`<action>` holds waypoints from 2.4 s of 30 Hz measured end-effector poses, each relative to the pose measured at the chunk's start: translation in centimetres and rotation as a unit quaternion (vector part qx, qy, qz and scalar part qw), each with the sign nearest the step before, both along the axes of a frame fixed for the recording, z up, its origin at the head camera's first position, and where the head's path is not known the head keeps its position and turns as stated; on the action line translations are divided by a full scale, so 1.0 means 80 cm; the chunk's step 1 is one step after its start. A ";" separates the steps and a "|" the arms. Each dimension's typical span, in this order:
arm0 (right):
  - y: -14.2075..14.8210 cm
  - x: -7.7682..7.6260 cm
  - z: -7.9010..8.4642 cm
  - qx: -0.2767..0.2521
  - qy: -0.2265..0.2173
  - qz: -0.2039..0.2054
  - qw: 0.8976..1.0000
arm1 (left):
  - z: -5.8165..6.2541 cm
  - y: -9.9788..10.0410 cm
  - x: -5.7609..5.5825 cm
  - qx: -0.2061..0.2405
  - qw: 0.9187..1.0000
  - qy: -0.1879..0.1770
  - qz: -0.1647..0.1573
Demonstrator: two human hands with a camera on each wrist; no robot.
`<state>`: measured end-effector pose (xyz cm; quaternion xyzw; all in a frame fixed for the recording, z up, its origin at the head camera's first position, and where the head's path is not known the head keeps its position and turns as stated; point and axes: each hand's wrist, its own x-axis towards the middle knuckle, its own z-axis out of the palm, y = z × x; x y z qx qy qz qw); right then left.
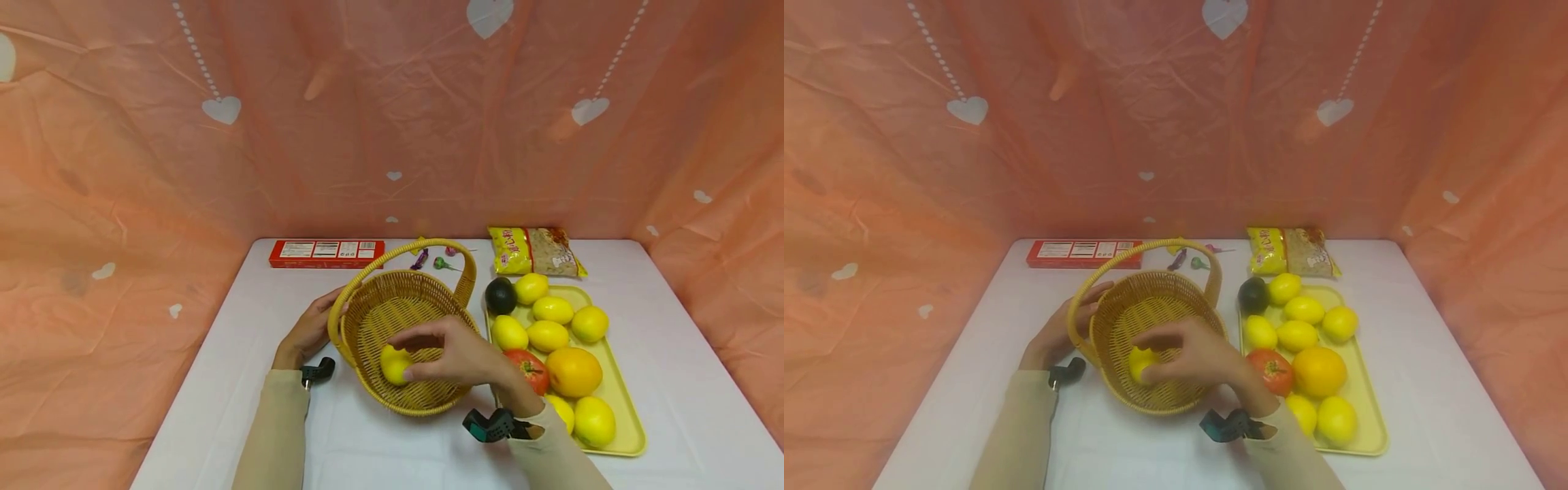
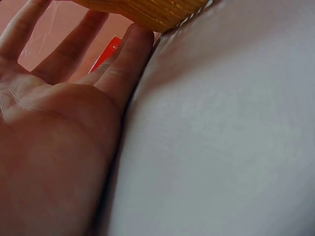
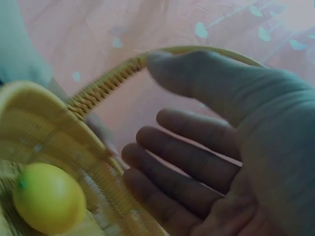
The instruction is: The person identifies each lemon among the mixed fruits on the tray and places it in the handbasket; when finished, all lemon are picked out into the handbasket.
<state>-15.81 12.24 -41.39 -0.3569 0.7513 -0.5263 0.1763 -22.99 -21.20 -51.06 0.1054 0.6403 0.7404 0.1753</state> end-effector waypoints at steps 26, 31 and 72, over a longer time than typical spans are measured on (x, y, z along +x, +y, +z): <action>0.259 0.102 -0.028 0.018 0.007 -0.254 0.967 | 0.004 -0.001 0.003 0.001 1.000 -0.022 0.006; 0.293 0.121 -0.045 0.078 -0.038 -0.311 0.947 | -0.002 0.000 0.002 -0.001 1.000 -0.018 0.006; 0.324 0.148 -0.064 0.063 -0.069 -0.306 0.948 | -0.003 0.003 0.000 -0.001 1.000 0.004 0.005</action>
